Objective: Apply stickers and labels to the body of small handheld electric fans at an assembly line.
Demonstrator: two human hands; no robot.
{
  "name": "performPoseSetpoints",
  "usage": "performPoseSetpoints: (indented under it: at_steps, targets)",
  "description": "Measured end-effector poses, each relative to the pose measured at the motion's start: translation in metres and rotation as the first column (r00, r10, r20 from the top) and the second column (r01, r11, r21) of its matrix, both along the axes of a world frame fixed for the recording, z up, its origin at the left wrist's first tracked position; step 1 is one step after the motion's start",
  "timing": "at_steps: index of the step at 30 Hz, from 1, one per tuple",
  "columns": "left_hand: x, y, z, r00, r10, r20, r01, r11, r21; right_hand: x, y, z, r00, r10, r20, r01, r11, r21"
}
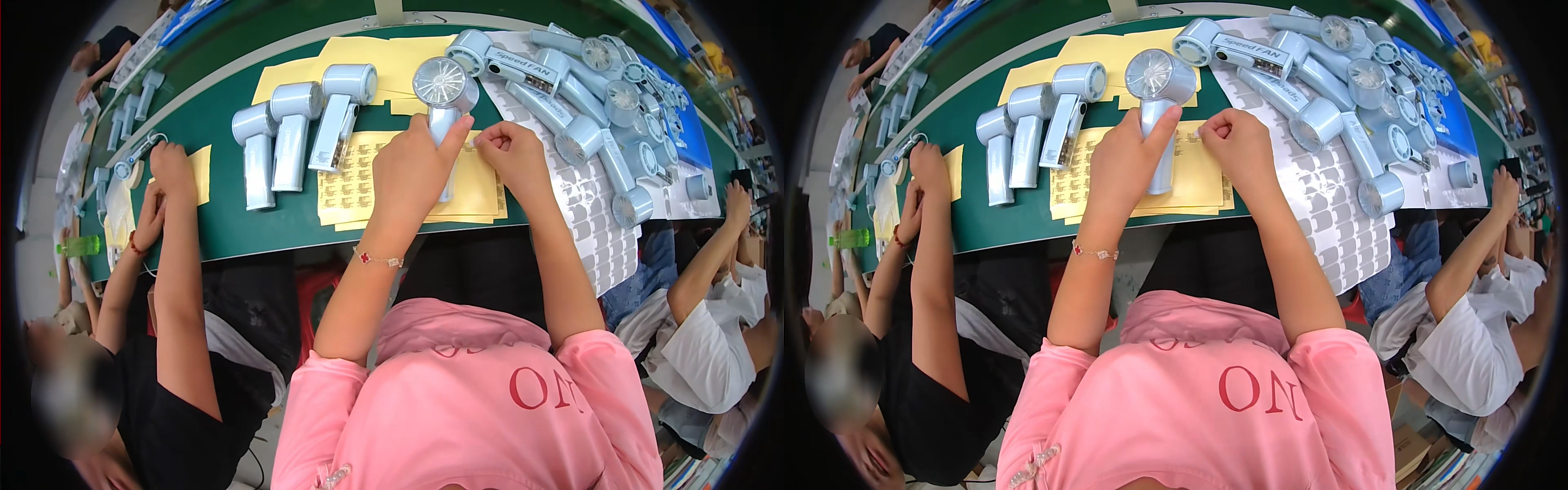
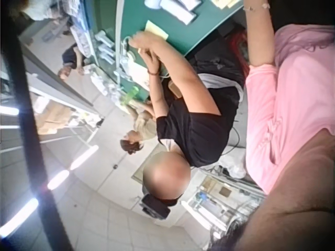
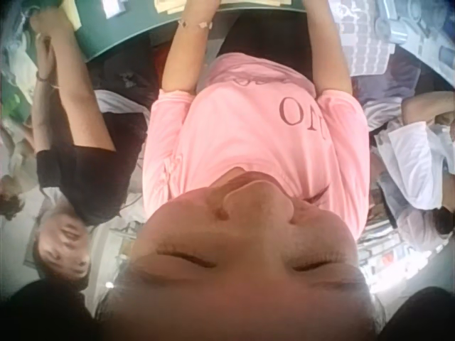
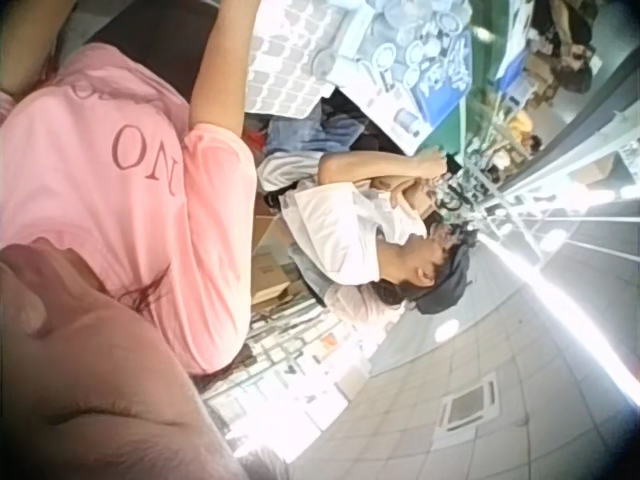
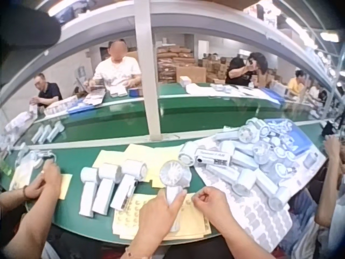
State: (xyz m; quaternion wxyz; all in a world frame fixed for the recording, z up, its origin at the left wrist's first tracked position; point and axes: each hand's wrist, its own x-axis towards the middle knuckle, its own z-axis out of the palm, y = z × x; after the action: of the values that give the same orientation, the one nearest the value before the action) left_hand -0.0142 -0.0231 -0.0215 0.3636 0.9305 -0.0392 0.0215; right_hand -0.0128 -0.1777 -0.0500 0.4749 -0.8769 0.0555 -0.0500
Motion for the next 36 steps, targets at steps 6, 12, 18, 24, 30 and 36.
performPoseSetpoints:
  at_steps: [6,12,18,24,30,36]
  targets:
    - [0.006,0.001,-0.001,0.998,-0.065,0.000,0.063,0.969,-0.237,-0.001,0.007,0.006,0.999,0.004,0.048,0.004,0.988,-0.153]
    - [0.020,-0.002,0.000,0.983,-0.084,-0.163,0.060,0.987,-0.148,-0.012,0.010,0.000,0.978,0.011,0.208,0.012,0.994,-0.107]
    - [0.021,0.002,0.002,0.977,-0.082,-0.195,0.037,0.974,-0.222,-0.042,0.007,0.021,0.980,0.047,0.196,-0.040,0.998,-0.040]
    - [-0.001,0.010,0.016,0.970,-0.166,-0.179,-0.033,0.639,-0.769,-0.076,-0.005,0.050,0.989,0.144,-0.037,-0.077,0.708,0.702]
    - [-0.028,0.007,0.025,0.912,-0.410,-0.021,0.035,0.129,-0.991,-0.092,0.019,0.074,0.968,0.248,0.039,-0.165,0.512,0.843]
    - [-0.040,0.005,0.028,0.943,-0.328,-0.059,0.014,0.215,-0.976,-0.097,0.028,0.078,0.954,0.299,0.022,-0.196,0.566,0.801]
